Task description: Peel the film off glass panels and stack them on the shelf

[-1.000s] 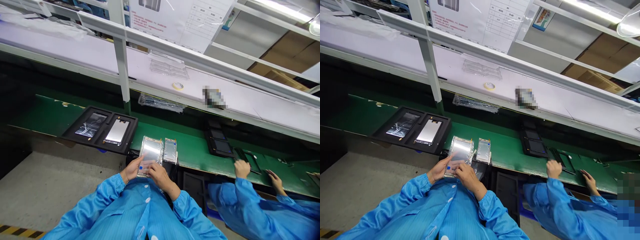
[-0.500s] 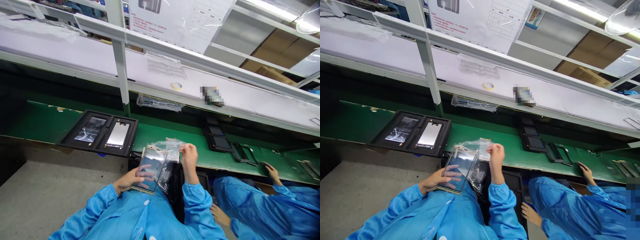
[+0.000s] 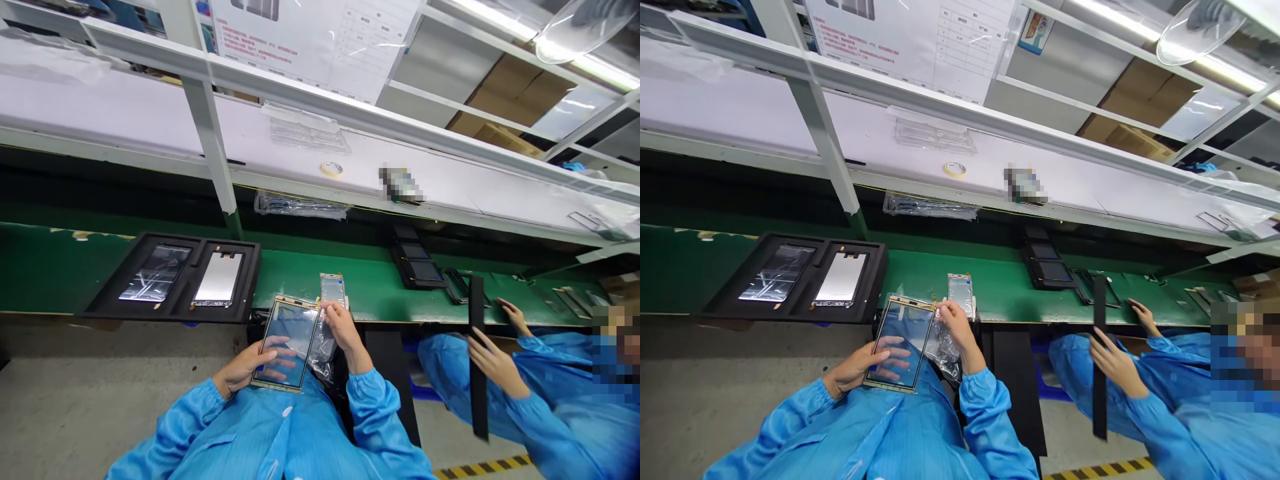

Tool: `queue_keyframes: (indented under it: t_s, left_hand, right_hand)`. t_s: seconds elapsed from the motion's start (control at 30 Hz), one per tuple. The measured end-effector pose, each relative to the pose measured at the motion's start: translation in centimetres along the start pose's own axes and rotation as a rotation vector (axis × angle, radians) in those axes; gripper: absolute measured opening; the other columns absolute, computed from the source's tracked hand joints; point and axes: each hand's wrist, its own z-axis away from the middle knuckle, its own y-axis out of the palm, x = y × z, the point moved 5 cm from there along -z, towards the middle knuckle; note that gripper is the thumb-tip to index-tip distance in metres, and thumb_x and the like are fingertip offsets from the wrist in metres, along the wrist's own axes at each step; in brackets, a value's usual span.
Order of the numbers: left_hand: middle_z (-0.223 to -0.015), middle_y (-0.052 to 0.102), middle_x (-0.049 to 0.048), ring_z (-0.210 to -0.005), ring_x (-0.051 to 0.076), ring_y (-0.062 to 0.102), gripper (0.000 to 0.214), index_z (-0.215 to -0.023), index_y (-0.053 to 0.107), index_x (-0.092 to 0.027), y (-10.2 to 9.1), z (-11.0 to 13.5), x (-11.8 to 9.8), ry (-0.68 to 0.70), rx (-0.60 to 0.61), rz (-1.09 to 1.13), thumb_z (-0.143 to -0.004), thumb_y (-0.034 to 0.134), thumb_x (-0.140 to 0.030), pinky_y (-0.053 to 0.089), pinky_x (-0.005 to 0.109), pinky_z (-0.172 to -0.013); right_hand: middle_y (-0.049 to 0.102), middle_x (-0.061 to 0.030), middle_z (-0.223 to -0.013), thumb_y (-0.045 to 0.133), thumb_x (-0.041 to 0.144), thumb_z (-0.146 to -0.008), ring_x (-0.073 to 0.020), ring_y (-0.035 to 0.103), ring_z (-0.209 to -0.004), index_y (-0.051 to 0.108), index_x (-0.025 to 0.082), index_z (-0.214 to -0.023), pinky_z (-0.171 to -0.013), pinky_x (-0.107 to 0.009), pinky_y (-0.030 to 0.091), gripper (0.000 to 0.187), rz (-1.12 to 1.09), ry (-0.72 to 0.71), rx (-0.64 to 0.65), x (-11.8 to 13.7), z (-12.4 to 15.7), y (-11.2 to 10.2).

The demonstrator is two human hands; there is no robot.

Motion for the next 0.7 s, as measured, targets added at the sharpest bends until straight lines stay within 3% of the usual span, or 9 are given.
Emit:
queue_keyframes:
  t_s: [0.1, 0.17, 0.33, 0.47, 0.57, 0.63, 0.7]
  left_hand:
    - [-0.129, 0.073, 0.0199, -0.118, 0.039, 0.07, 0.054, -0.13, 0.066, -0.02, 0.1, -0.2, 0.3, -0.015, 0.01, 0.004, -0.083, 0.081, -0.042, 0.058, 0.057, -0.095]
    - [-0.127, 0.074, 0.0186, -0.116, 0.039, 0.071, 0.054, -0.129, 0.068, -0.021, 0.0, -0.2, 0.6, -0.025, 0.02, 0.004, -0.082, 0.082, -0.042, 0.058, 0.056, -0.095]
    - [-0.113, 0.079, 0.0143, -0.11, 0.034, 0.073, 0.05, -0.114, 0.077, -0.019, -0.3, -0.2, 0.7, 0.024, 0.023, 0.006, -0.07, 0.092, -0.037, 0.059, 0.05, -0.095]
    - [-0.095, 0.079, 0.0092, -0.093, 0.029, 0.076, 0.034, -0.091, 0.075, -0.017, -0.9, 0.8, 0.0, 0.107, -0.056, 0.013, -0.068, 0.093, -0.034, 0.058, 0.043, -0.091]
    - [-0.084, 0.076, 0.0047, -0.088, 0.029, 0.076, 0.051, -0.118, 0.07, -0.023, -1.4, 1.9, -0.1, 0.108, -0.172, 0.021, -0.073, 0.09, -0.038, 0.056, 0.037, -0.078]
    - [-0.081, 0.075, 0.0037, -0.084, 0.027, 0.075, 0.062, -0.131, 0.066, -0.024, -1.7, 2.3, 0.2, 0.083, -0.23, -0.018, -0.076, 0.088, -0.041, 0.055, 0.035, -0.075]
    - [-0.084, 0.076, 0.0068, -0.084, 0.026, 0.074, 0.049, -0.117, 0.076, -0.019, -2.1, 2.3, 0.3, 0.042, -0.286, -0.122, -0.077, 0.086, -0.045, 0.057, 0.036, -0.077]
  right_hand:
    - [0.051, 0.0061, -0.062, 0.078, 0.075, -0.068, -0.01, 0.047, -0.055, 0.05, 0.023, -0.074, -0.056, -0.024, 0.045, 0.06, -0.108, 0.076, 0.064, -0.4, -0.2, 1.5]
    - [0.046, 0.0077, -0.06, 0.079, 0.077, -0.065, -0.0089, 0.042, -0.053, 0.045, 0.024, -0.073, -0.053, -0.023, 0.041, 0.063, -0.149, 0.104, 0.078, -1.1, -0.1, 2.2]
    - [0.049, 0.0078, -0.062, 0.083, 0.071, -0.063, -0.0083, 0.043, -0.054, 0.048, 0.022, -0.076, -0.054, -0.023, 0.039, 0.061, -0.083, 0.159, 0.217, -4.5, 0.6, 3.6]
    - [0.06, 0.0079, -0.07, 0.088, 0.06, -0.062, -0.0062, 0.046, -0.05, 0.046, 0.023, -0.082, -0.049, -0.02, 0.038, 0.06, -0.012, 0.236, 0.389, -7.1, 2.9, 2.5]
    - [0.069, 0.0025, -0.098, 0.09, 0.045, -0.063, -0.0049, 0.048, -0.052, 0.054, 0.024, -0.107, -0.048, -0.019, 0.04, 0.06, -0.053, 0.331, 0.569, -8.1, 6.1, 2.0]
    - [0.07, 0.001, -0.098, 0.084, 0.037, -0.072, -0.0059, 0.05, -0.056, 0.061, 0.024, -0.117, -0.052, -0.019, 0.041, 0.052, -0.013, 0.344, 0.664, -8.6, 8.0, 2.0]
    - [0.069, 0.0004, -0.085, 0.076, 0.034, -0.078, -0.0075, 0.051, -0.059, 0.07, 0.02, -0.108, -0.054, -0.019, 0.04, 0.033, 0.041, 0.341, 0.655, -9.5, 9.0, 1.5]
